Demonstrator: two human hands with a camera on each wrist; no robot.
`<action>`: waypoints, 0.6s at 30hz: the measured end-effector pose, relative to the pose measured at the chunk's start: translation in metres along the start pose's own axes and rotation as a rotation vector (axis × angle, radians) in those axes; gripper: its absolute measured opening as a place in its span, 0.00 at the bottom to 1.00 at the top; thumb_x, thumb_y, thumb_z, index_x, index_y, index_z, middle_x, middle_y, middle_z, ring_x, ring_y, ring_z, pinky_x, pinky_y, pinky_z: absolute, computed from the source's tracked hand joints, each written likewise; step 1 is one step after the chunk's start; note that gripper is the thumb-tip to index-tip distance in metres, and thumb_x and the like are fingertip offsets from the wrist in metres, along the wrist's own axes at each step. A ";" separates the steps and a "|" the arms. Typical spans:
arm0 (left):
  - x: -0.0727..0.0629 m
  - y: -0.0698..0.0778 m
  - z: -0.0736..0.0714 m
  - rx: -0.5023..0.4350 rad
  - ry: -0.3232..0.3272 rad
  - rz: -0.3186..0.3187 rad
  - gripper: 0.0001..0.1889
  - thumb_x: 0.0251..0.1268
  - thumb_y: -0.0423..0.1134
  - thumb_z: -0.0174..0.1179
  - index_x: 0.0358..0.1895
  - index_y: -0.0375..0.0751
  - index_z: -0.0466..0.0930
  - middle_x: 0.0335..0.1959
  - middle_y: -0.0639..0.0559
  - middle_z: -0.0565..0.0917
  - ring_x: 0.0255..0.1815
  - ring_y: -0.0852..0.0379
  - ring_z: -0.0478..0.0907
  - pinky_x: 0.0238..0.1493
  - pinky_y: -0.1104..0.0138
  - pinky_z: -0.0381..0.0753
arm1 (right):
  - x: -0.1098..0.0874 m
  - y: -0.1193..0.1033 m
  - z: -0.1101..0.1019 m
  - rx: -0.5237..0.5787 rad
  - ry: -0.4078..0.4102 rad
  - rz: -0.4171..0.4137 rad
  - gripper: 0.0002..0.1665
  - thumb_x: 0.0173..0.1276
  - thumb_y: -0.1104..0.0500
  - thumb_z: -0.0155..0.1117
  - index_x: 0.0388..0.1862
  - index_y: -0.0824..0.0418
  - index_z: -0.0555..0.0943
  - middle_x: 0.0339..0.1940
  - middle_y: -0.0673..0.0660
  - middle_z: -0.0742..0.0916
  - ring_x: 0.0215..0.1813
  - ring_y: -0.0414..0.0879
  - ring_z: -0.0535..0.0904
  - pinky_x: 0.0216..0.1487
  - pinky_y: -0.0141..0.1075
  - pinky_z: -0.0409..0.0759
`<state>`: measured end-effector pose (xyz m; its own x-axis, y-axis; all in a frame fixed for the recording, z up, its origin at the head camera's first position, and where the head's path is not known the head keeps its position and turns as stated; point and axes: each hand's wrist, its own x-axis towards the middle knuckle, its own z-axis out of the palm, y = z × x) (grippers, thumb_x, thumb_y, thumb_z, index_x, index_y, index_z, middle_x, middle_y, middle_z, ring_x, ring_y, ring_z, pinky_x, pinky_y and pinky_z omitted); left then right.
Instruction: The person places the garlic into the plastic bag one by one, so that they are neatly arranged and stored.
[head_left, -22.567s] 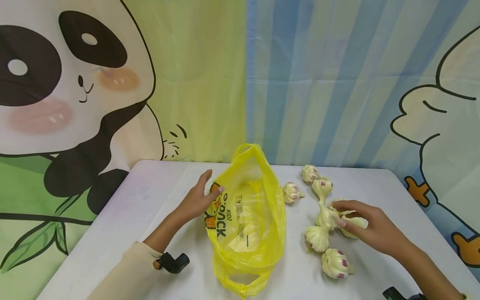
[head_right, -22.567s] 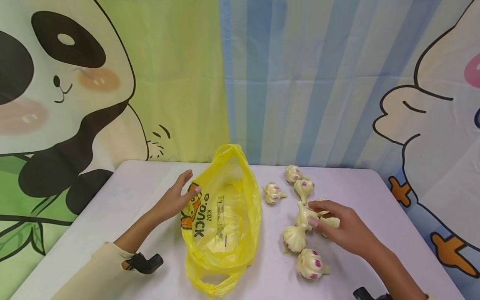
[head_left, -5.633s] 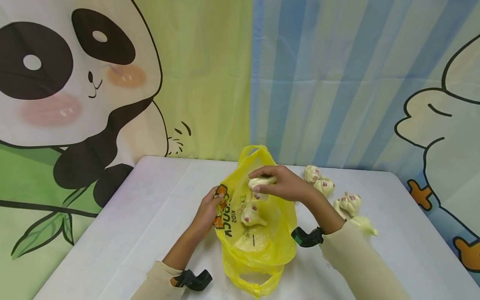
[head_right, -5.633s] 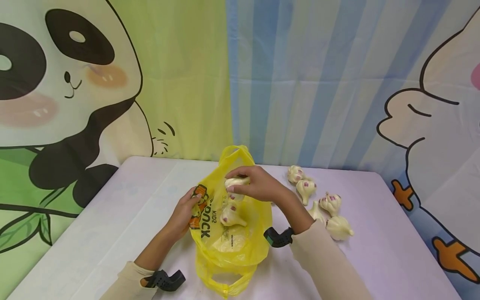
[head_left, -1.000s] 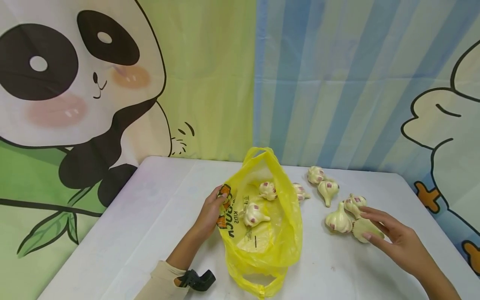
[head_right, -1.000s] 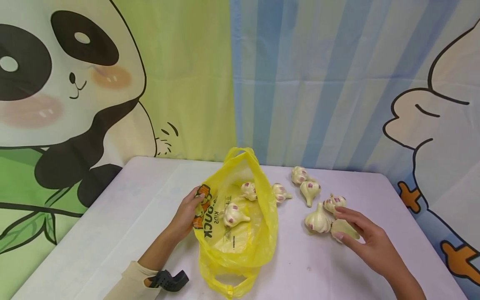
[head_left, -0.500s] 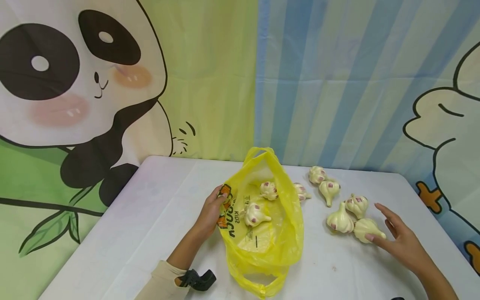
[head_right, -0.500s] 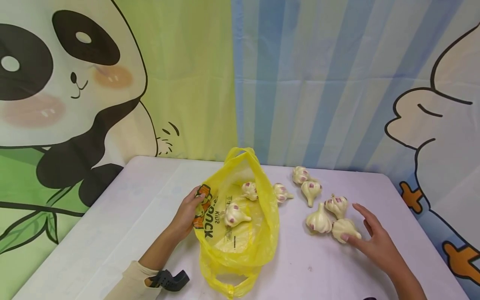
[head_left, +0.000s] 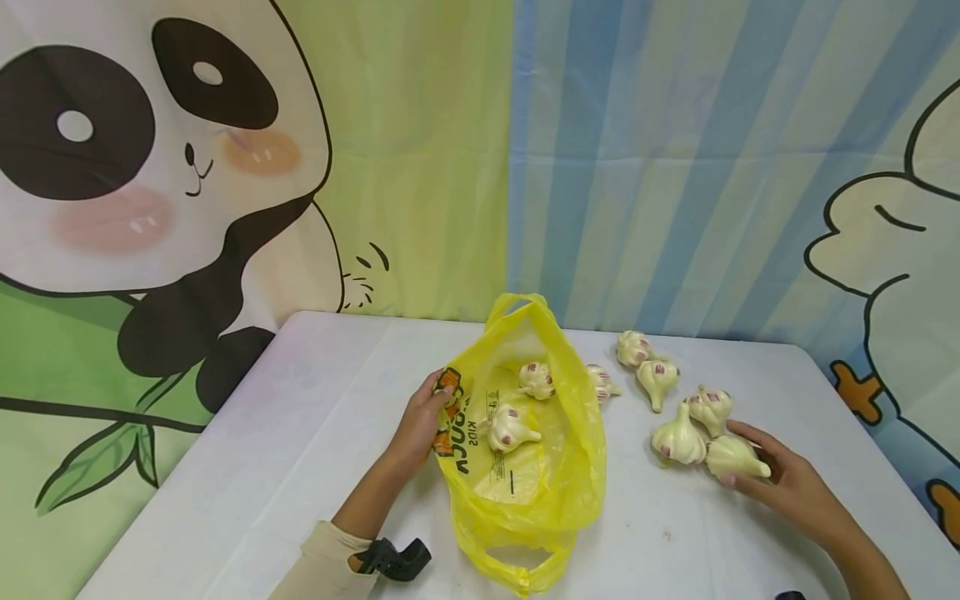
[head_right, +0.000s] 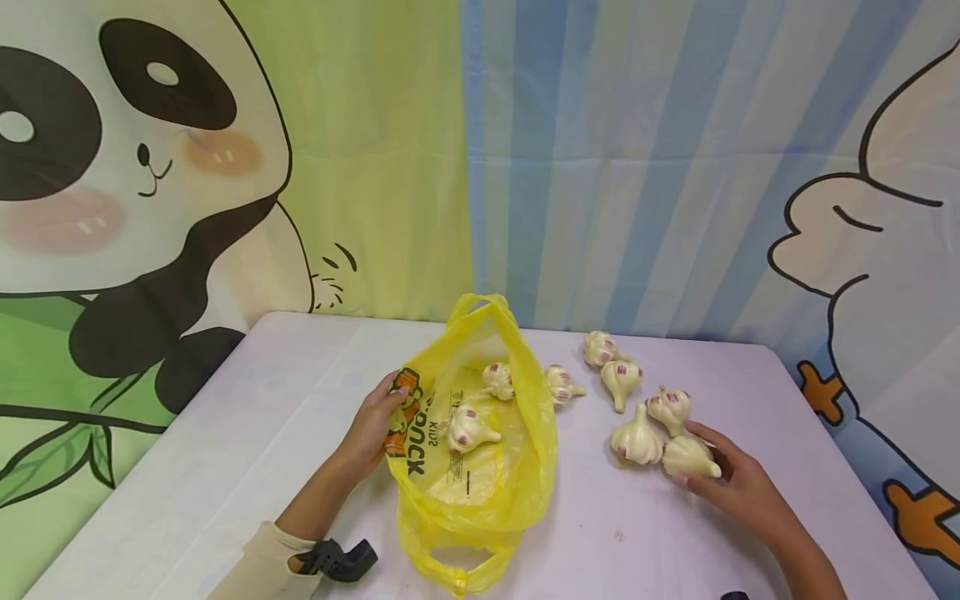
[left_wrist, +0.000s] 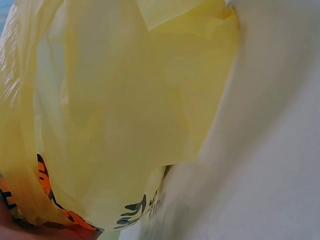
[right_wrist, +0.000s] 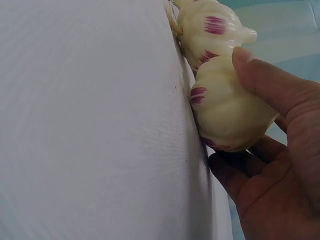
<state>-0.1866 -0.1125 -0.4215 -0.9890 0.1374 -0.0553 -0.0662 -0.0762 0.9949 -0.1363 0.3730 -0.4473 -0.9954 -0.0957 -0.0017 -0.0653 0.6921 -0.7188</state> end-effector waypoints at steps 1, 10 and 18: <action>0.000 0.000 0.000 -0.003 0.000 -0.004 0.22 0.79 0.46 0.43 0.72 0.49 0.62 0.54 0.31 0.75 0.50 0.31 0.74 0.46 0.55 0.78 | 0.000 0.000 0.000 -0.027 0.000 -0.007 0.46 0.64 0.48 0.70 0.75 0.61 0.62 0.71 0.71 0.65 0.68 0.60 0.66 0.54 0.39 0.78; 0.000 0.000 -0.002 -0.007 0.002 -0.009 0.22 0.79 0.46 0.43 0.71 0.49 0.62 0.54 0.31 0.74 0.49 0.33 0.75 0.46 0.56 0.79 | 0.000 0.001 0.001 -0.054 0.012 -0.045 0.36 0.65 0.50 0.69 0.67 0.64 0.71 0.65 0.68 0.74 0.51 0.16 0.59 0.43 0.16 0.69; -0.001 0.001 -0.002 -0.011 -0.009 -0.007 0.22 0.79 0.46 0.43 0.71 0.48 0.62 0.53 0.32 0.75 0.48 0.32 0.75 0.48 0.52 0.78 | 0.001 0.000 0.001 -0.069 -0.003 -0.015 0.38 0.66 0.48 0.68 0.69 0.66 0.69 0.66 0.70 0.72 0.63 0.65 0.67 0.42 0.14 0.67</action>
<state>-0.1862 -0.1146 -0.4205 -0.9873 0.1466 -0.0610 -0.0741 -0.0859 0.9935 -0.1369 0.3721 -0.4483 -0.9941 -0.1087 0.0060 -0.0848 0.7385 -0.6689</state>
